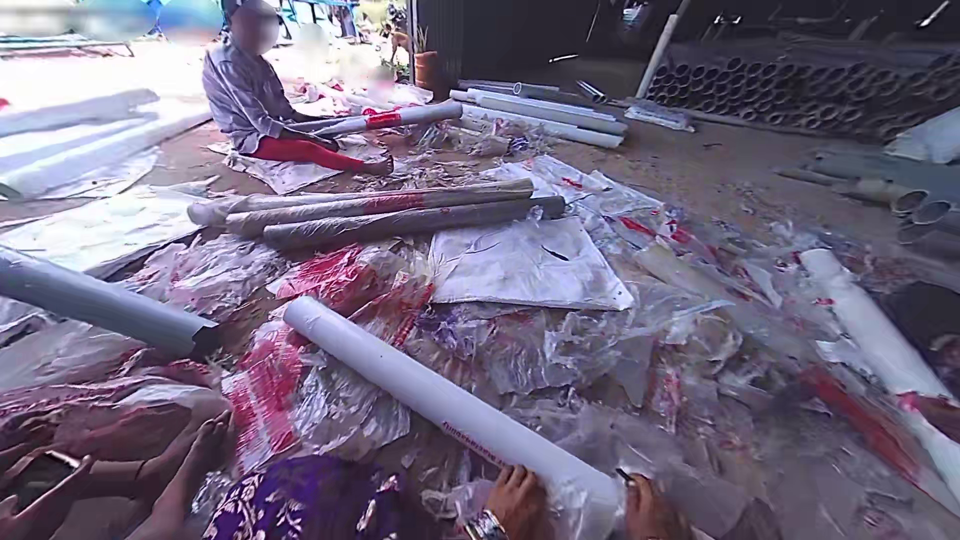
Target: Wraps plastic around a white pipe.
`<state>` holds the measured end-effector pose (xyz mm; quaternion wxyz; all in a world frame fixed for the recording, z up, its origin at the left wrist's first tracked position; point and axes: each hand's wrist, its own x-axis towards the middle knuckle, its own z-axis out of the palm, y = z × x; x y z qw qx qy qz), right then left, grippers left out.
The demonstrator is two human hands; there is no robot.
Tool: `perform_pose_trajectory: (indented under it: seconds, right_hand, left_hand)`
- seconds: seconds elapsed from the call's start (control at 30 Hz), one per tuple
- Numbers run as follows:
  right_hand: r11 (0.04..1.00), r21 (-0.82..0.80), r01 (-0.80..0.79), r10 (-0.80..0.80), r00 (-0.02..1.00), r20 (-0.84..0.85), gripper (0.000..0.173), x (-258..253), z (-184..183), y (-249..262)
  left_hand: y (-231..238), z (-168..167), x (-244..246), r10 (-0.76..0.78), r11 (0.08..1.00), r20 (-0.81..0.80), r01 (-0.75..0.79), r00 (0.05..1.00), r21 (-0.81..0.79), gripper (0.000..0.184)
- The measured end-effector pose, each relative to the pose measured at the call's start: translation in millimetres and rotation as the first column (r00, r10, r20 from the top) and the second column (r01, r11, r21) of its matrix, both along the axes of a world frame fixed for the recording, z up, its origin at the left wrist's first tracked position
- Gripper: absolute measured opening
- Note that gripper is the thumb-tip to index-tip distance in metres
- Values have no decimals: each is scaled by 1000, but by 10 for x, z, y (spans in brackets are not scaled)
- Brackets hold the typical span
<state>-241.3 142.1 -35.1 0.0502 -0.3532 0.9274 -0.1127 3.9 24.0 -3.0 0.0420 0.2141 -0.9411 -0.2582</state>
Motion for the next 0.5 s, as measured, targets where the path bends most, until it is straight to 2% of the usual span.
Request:
perform_pose_trajectory:
  seconds: [0.07,0.13,0.27,0.4,0.5]
  right_hand:
    - [994,93,49,-58,994,94,36,60,397,-127]
    - [985,147,85,-100,991,93,38,19,513,-179]
    - [975,206,84,-111,986,125,41,22,537,-177]
    - [980,188,73,-96,988,117,40,34,506,-183]
    - [978,197,65,-91,988,129,40,-6,535,-189]
  left_hand:
    - [50,115,-94,-47,999,111,45,993,23,33]
    - [6,170,-170,-61,998,137,56,989,39,35]
    - [-62,91,-196,-68,998,79,69,995,-14,29]
    - [-34,178,-265,25,994,189,-43,982,95,33]
    - [-30,153,-292,59,984,181,-88,982,154,34]
